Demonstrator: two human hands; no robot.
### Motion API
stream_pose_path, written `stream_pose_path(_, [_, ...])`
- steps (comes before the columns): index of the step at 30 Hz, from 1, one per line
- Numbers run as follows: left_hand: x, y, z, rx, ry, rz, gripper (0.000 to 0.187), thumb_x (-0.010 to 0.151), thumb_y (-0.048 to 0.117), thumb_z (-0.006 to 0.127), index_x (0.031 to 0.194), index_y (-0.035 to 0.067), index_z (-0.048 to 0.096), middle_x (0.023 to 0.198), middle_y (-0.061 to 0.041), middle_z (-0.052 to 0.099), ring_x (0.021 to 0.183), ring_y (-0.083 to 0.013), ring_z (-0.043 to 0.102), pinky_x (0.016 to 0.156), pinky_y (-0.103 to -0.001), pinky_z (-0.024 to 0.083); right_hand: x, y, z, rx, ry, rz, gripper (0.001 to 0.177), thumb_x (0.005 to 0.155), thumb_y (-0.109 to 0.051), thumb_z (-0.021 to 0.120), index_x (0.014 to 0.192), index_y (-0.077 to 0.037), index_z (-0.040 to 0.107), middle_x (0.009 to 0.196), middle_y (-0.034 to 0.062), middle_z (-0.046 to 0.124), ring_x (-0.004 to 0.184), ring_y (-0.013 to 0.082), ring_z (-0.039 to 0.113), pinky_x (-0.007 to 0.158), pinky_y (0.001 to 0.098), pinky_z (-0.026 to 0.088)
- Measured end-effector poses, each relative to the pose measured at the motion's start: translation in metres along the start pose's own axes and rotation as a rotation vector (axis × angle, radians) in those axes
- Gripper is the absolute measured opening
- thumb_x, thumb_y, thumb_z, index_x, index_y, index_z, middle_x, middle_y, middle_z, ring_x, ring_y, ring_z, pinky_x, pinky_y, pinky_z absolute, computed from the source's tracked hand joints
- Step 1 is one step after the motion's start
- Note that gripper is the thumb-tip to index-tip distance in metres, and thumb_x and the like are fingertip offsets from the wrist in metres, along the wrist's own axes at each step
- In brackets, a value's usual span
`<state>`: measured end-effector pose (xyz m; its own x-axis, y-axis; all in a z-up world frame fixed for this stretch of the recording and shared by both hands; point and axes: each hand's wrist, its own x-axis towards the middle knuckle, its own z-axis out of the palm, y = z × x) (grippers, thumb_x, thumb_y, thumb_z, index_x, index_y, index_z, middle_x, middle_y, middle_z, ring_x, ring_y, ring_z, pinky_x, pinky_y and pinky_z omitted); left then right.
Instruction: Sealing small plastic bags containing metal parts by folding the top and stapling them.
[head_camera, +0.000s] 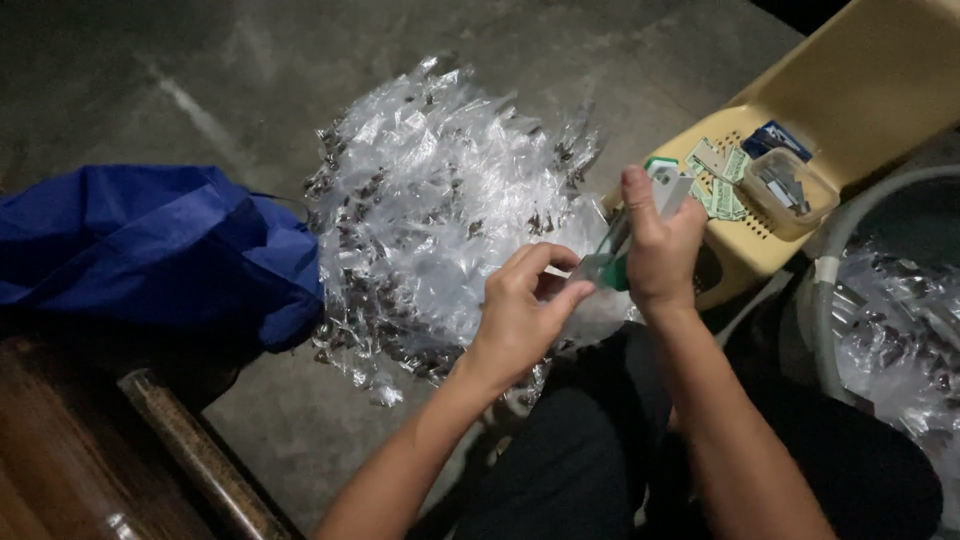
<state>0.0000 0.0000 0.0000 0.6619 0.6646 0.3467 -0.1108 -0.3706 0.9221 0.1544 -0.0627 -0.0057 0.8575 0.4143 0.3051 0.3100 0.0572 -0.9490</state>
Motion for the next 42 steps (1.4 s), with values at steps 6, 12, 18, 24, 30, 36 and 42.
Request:
stream_pose_path(6, [-0.002,-0.025,-0.002,-0.174,0.001,-0.215,0.014,0.083,0.006,0.082,0.091,0.007,0.071,0.076,-0.008,0.072,0.067,-0.0169,0.071,0.06,-0.028,0.059,-0.003,-0.039,-0.01,0.226,0.045,0.29,0.033,0.1,-0.047,0.067,0.094,-0.017,0.055,0.081,-0.0006,0.063,0.072,0.013,0.068,0.077,0.0298,0.061])
stream_pose_path(12, [0.012,-0.021,-0.022,-0.423,-0.009,-0.342,0.026,0.085,0.006,0.082,0.101,0.0,0.063,0.083,-0.009,0.063,0.07,-0.017,0.07,0.061,-0.03,0.063,-0.025,-0.052,-0.057,-0.116,-0.173,0.481,0.031,0.077,-0.023,0.092,0.094,-0.005,0.071,0.084,0.0124,0.073,0.07,0.0245,0.072,0.068,0.0426,0.059])
stream_pose_path(18, [0.014,-0.025,-0.007,-0.27,0.045,-0.249,0.031,0.079,0.017,0.089,0.094,0.003,0.065,0.082,-0.008,0.067,0.073,-0.0156,0.071,0.065,-0.026,0.063,-0.042,-0.018,-0.049,0.058,-0.095,0.432,0.037,0.073,-0.007,0.092,0.098,-0.004,0.066,0.09,0.012,0.073,0.079,0.0192,0.071,0.078,0.0353,0.058])
stream_pose_path(24, [0.006,0.024,-0.001,0.173,-0.188,-0.123,0.103,0.071,0.017,0.091,0.152,-0.003,0.032,0.131,-0.038,0.057,0.122,-0.0518,0.059,0.105,-0.066,0.043,-0.048,-0.021,-0.041,-0.218,-0.085,0.069,0.034,0.075,-0.003,0.092,0.097,-0.003,0.065,0.079,0.0115,0.069,0.07,0.0179,0.066,0.072,0.032,0.055])
stream_pose_path(30, [0.002,-0.053,0.027,0.692,-0.085,0.161,0.027,0.088,0.025,0.064,0.113,0.016,0.069,0.09,-0.005,0.075,0.089,-0.026,0.073,0.095,-0.046,0.046,-0.052,-0.009,-0.042,-0.576,-0.168,-0.259,0.022,0.084,-0.006,0.079,0.101,-0.01,0.064,0.075,0.015,0.066,0.072,0.0378,0.07,0.063,0.04,0.054])
stream_pose_path(36, [0.026,-0.013,-0.003,0.403,-0.405,-0.419,0.038,0.081,0.03,0.071,0.114,0.015,0.061,0.086,-0.016,0.075,0.083,-0.0378,0.077,0.073,-0.048,0.058,-0.042,0.005,-0.051,-0.533,-0.206,0.02,0.024,0.077,-0.007,0.081,0.095,-0.011,0.065,0.071,0.01,0.068,0.068,0.0284,0.067,0.064,0.0401,0.05])
stream_pose_path(42, [0.039,0.032,-0.028,-1.31,-0.196,-0.573,0.072,0.09,0.036,0.074,0.149,0.011,0.042,0.13,-0.028,0.061,0.108,-0.0419,0.069,0.088,-0.052,0.06,-0.043,-0.033,-0.046,-0.134,-0.259,0.474,0.031,0.066,-0.007,0.091,0.085,-0.007,0.067,0.07,0.0039,0.067,0.067,0.0139,0.062,0.064,0.0291,0.05])
